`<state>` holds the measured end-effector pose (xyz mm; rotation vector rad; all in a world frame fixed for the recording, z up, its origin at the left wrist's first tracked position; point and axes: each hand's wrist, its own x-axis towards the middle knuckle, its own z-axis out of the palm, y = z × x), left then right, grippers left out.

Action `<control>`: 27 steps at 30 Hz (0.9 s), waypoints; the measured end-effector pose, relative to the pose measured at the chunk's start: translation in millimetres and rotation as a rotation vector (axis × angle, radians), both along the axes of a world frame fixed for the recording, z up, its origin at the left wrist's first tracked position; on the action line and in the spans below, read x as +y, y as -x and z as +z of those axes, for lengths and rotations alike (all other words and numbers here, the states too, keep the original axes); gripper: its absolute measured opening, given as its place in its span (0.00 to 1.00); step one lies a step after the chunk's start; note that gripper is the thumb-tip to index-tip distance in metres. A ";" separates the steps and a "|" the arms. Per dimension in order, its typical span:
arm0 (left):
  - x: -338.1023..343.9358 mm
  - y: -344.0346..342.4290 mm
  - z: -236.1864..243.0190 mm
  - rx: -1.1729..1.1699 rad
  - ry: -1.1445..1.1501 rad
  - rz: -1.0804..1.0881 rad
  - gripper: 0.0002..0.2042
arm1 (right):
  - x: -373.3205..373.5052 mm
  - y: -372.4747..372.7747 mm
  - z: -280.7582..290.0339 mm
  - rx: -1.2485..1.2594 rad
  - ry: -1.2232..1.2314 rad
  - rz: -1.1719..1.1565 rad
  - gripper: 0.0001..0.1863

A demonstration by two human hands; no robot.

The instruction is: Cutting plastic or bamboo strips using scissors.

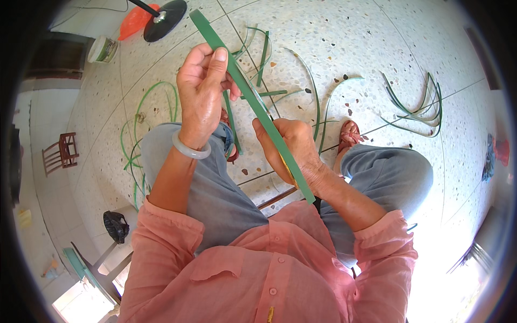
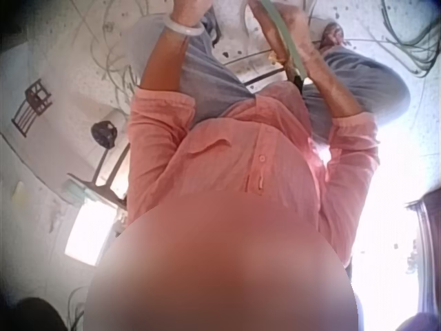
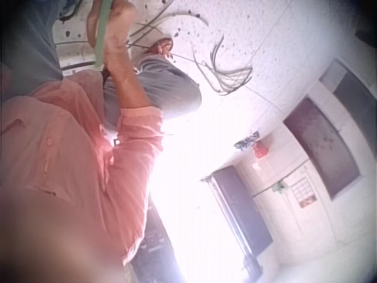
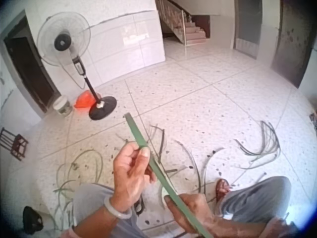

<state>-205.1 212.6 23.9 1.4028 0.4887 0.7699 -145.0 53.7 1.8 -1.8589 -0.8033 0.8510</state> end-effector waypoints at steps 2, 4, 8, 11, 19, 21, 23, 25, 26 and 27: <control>3.9 0.7 -2.7 -0.012 0.070 -0.061 0.10 | -1.1 -0.8 -2.8 -0.014 -0.032 -0.005 0.23; 14.2 2.2 -2.6 -0.040 0.146 -0.077 0.10 | -0.8 0.3 -1.4 -0.022 -0.067 0.000 0.22; 18.6 0.6 -4.5 -0.092 0.119 -0.090 0.10 | -3.7 -1.4 0.0 -0.018 -0.054 0.026 0.21; 3.0 -1.0 -4.3 -0.008 0.100 -0.083 0.09 | -0.9 -8.6 1.2 -0.050 -0.049 0.059 0.22; -3.8 -3.7 -3.9 -0.011 0.004 -0.057 0.09 | -0.1 -7.5 -1.3 -0.001 -0.014 0.030 0.25; -3.7 -3.8 -3.6 -0.010 0.005 -0.057 0.10 | -0.2 -7.2 -3.1 -0.017 -0.017 0.019 0.25; -3.4 -3.4 -4.4 -0.020 -0.005 -0.047 0.10 | 0.6 -5.8 -3.6 -0.021 -0.022 0.012 0.25; -3.2 -2.9 -3.8 -0.019 0.001 -0.045 0.10 | 1.2 -4.1 -5.0 -0.023 -0.028 0.006 0.25; -3.2 -2.6 -3.6 -0.020 0.008 -0.044 0.10 | 1.2 -3.0 -6.1 -0.032 -0.027 -0.006 0.24; -3.2 -2.6 -3.5 -0.021 0.008 -0.045 0.10 | 1.2 -2.4 -7.0 -0.042 -0.026 -0.018 0.24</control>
